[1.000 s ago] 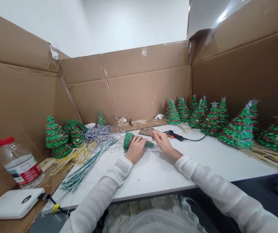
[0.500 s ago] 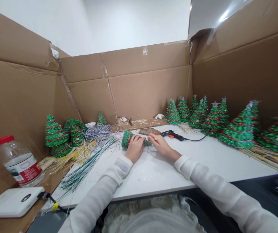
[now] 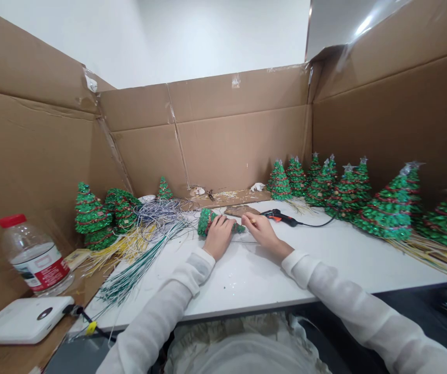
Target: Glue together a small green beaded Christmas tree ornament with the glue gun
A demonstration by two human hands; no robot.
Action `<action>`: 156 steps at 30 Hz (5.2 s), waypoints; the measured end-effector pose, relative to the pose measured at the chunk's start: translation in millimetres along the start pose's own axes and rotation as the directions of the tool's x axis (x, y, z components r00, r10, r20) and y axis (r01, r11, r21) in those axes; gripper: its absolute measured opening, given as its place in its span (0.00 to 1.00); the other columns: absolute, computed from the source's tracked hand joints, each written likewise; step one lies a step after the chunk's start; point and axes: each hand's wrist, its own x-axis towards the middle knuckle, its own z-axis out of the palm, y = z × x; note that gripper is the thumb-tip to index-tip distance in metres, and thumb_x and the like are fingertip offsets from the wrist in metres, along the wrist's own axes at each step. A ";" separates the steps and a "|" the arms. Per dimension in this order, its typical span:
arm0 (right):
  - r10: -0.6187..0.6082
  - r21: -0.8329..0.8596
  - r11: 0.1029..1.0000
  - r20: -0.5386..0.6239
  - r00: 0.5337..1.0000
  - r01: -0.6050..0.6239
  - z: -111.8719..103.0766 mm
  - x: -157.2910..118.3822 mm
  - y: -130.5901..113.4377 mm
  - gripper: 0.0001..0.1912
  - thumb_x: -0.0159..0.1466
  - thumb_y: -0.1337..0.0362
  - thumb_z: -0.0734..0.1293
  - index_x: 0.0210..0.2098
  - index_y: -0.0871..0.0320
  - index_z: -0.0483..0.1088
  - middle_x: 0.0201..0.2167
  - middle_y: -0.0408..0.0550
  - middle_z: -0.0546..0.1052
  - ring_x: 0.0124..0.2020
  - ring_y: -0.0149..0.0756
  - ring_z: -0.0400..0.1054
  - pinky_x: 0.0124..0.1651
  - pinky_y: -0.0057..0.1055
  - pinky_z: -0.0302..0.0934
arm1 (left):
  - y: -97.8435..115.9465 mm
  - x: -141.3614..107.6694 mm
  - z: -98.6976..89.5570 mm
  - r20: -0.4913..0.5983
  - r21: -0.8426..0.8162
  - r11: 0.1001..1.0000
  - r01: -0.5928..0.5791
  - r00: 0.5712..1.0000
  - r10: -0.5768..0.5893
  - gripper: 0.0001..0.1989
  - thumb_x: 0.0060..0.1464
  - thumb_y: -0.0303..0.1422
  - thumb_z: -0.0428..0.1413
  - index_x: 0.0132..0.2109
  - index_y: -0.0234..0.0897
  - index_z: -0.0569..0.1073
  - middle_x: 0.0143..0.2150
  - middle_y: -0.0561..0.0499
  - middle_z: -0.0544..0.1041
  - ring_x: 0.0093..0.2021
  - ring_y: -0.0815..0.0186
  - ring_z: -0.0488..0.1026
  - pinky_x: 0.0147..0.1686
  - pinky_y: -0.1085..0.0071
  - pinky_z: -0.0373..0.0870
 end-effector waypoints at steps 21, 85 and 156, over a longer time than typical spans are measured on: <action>0.210 0.417 0.893 -0.058 0.976 -0.167 -2.1 5.3 -2.8 0.21 0.61 0.49 0.54 0.22 0.57 0.63 0.14 0.39 0.62 0.16 0.28 0.54 0.21 0.26 0.51 | -14.6 -6.9 -4.4 -0.024 -0.075 0.997 0.009 1.000 -0.011 0.11 0.53 0.32 0.49 0.45 0.40 0.69 0.51 0.49 0.69 0.57 0.60 0.57 0.58 0.57 0.49; 0.572 0.831 0.426 0.059 0.818 -0.358 -2.2 12.1 13.9 0.06 0.50 0.60 0.58 0.21 0.55 0.61 0.08 0.33 0.49 0.11 0.25 0.42 0.16 0.24 0.48 | -9.1 -6.9 -13.5 -0.025 -0.201 0.980 0.014 0.999 -0.020 0.07 0.54 0.35 0.50 0.38 0.39 0.70 0.34 0.52 0.74 0.39 0.64 0.66 0.44 0.64 0.56; 0.013 0.080 0.997 -0.190 0.982 0.002 -1.7 4.8 2.0 0.10 0.64 0.59 0.53 0.27 0.54 0.54 0.25 0.42 0.61 0.27 0.33 0.56 0.33 0.29 0.51 | -10.7 -9.3 -11.0 0.075 -0.240 0.965 0.104 0.993 -0.088 0.15 0.49 0.34 0.55 0.45 0.37 0.67 0.39 0.50 0.71 0.42 0.62 0.62 0.43 0.65 0.57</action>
